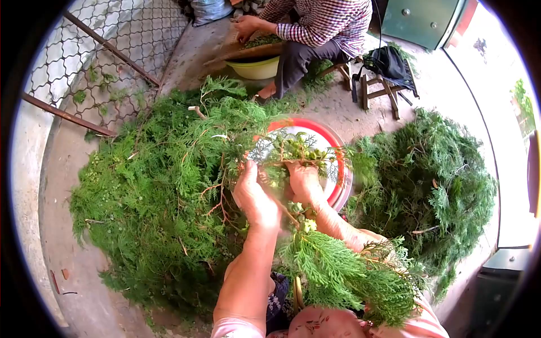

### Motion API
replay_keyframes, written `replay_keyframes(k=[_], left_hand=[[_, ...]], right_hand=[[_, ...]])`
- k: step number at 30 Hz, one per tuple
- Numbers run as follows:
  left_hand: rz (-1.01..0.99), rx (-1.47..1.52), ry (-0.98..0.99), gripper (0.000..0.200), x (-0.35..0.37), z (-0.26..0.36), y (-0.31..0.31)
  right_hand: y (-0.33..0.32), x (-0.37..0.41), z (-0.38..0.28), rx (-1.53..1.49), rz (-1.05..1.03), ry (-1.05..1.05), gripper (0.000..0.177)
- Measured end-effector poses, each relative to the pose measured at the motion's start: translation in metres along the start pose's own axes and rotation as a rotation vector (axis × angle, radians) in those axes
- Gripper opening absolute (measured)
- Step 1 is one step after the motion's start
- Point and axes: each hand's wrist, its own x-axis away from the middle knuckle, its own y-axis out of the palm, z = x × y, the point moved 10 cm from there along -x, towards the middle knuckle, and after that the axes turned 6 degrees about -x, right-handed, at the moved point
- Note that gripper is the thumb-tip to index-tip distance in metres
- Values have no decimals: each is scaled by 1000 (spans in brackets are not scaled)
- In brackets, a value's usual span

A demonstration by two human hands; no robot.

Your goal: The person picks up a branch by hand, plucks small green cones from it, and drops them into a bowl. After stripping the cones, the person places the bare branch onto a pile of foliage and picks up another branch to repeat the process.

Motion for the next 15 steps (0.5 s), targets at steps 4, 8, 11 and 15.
replay_keyframes(k=[4, 8, 11, 15], left_hand=[[-35, -3, 33, 26, -3, 1, 0], [-84, 59, -11, 25, -7, -4, 0], [-75, 30, -33, 25, -3, 2, 0], [-45, -6, -68, 24, 10, 13, 6]], right_hand=[[14, 4, 17, -454, 65, -8, 46], [39, 7, 43, -1575, 44, 494, 22], [39, 18, 38, -1814, 23, 730, 21], [44, 6, 48, -1617, 47, 547, 20]])
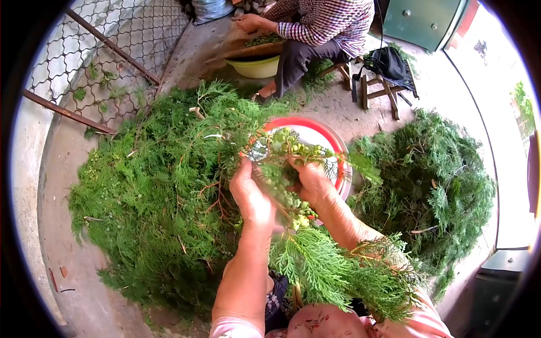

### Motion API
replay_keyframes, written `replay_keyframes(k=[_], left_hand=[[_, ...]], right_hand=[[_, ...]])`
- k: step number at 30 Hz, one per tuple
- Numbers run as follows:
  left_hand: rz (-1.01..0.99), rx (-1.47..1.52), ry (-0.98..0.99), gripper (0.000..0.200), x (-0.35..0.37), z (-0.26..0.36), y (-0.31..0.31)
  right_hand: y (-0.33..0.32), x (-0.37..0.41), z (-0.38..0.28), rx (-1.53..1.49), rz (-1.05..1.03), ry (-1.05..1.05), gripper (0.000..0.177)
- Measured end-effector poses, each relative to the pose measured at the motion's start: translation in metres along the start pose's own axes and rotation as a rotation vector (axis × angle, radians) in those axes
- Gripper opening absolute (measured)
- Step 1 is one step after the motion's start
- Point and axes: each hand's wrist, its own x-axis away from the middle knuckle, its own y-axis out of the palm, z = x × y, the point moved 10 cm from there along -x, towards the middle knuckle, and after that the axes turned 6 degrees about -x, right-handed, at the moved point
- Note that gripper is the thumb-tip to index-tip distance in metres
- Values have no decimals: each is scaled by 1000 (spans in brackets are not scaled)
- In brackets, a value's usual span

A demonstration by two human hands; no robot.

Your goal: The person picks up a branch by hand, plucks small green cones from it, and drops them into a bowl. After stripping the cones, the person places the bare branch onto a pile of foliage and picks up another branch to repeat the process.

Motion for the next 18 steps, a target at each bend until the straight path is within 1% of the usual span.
replay_keyframes(k=[1, 2, 4, 5, 6, 7, 8, 9, 10, 12, 13, 14, 17, 18], left_hand=[[-15, 11, -1, 24, 1, 0, 1], [-30, 21, -2, 24, 1, 0, 3], [-1, 0, 6, 24, 3, 1, 0], [14, -12, 10, 24, 4, 2, -1], [-13, 2, 39, 24, 1, 0, -2], [-40, 17, 67, 24, -6, -4, -4], [-68, 31, 95, 23, -9, -6, -4], [-36, -4, 86, 22, -10, -9, -6], [-31, -7, 73, 22, -9, -10, -5], [-18, -11, 47, 22, -6, -13, -5], [-49, -72, 106, 22, -12, -16, -8], [-57, -59, 103, 22, -14, -18, -10], [-79, 19, 67, 22, -15, -24, -11], [-82, 14, 79, 22, -14, -23, -9]], right_hand=[[-15, -25, 13, 170, -9, -133, 20], [-13, -33, 12, 333, -78, -331, 21], [9, -15, -10, 646, -121, -776, 23], [-3, -17, 0, 939, -25, -694, 23], [5, -7, -8, 1113, -11, -653, 31], [12, -4, -8, 1296, -12, -555, 42], [18, -2, -9, 1525, -46, -393, 54], [21, 1, -10, 1696, -70, -278, 68], [22, 3, -4, 1878, -149, -110, 81], [26, 26, -34, 1793, -6, -220, 66], [23, 21, -36, 1784, 34, -327, 55], [21, 19, -39, 1771, 73, -433, 44], [1, 14, -39, 1440, 67, -216, 42], [-4, 11, -36, 1434, 64, -219, 40]])
